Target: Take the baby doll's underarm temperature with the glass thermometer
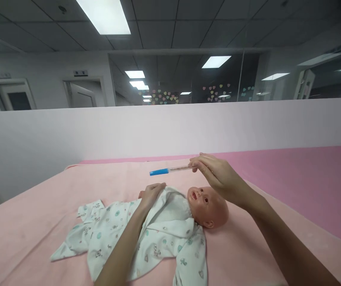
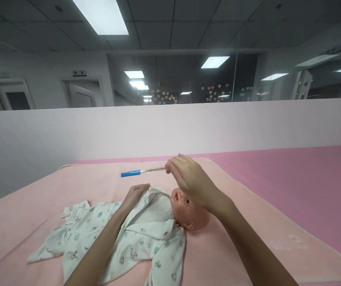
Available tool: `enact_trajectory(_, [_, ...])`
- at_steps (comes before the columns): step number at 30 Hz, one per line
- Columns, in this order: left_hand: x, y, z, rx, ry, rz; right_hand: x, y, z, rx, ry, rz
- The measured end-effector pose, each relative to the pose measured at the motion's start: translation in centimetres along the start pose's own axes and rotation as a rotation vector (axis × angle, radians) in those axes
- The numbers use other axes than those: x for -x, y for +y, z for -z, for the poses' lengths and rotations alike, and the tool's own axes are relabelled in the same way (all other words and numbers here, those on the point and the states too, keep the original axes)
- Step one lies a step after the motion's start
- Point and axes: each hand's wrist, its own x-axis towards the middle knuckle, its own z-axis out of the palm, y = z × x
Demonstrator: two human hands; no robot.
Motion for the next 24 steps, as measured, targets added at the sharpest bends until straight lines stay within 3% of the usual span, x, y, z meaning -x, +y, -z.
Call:
enact_trajectory(3, [1.1,1.0,-1.2,-0.007,-0.146,-0.117,0.2,-1.4,1.7,-0.067,0.037,0.037])
enact_trajectory(7, [2.0,1.2,-1.7,0.027,-0.138,-0.170,3.9,-0.4,1.2,-0.015,0.071,-0.080])
enact_trajectory(9, [2.1,1.1,-1.6,0.066,-0.135,-0.187,8.4,1.2,-0.5,0.018,0.096,-0.183])
enact_trajectory(12, [2.2,1.2,-1.6,0.062,-0.156,-0.186,17.1,4.3,-4.0,0.075,0.219,-0.200])
enact_trajectory(14, [2.3,1.3,-1.6,0.036,-0.172,-0.189,22.5,6.5,-6.0,0.103,0.206,-0.208])
enact_trajectory(17, [2.3,1.4,-1.7,-0.007,-0.176,-0.209,27.6,9.4,-7.1,0.223,0.215,-0.298])
enact_trajectory(20, [2.4,1.5,-1.6,-0.010,-0.194,-0.231,28.1,10.2,-6.7,0.274,0.186,-0.402])
enact_trajectory(24, [2.6,1.7,-1.5,0.015,-0.252,-0.229,23.3,6.7,-7.3,0.245,0.247,-0.442])
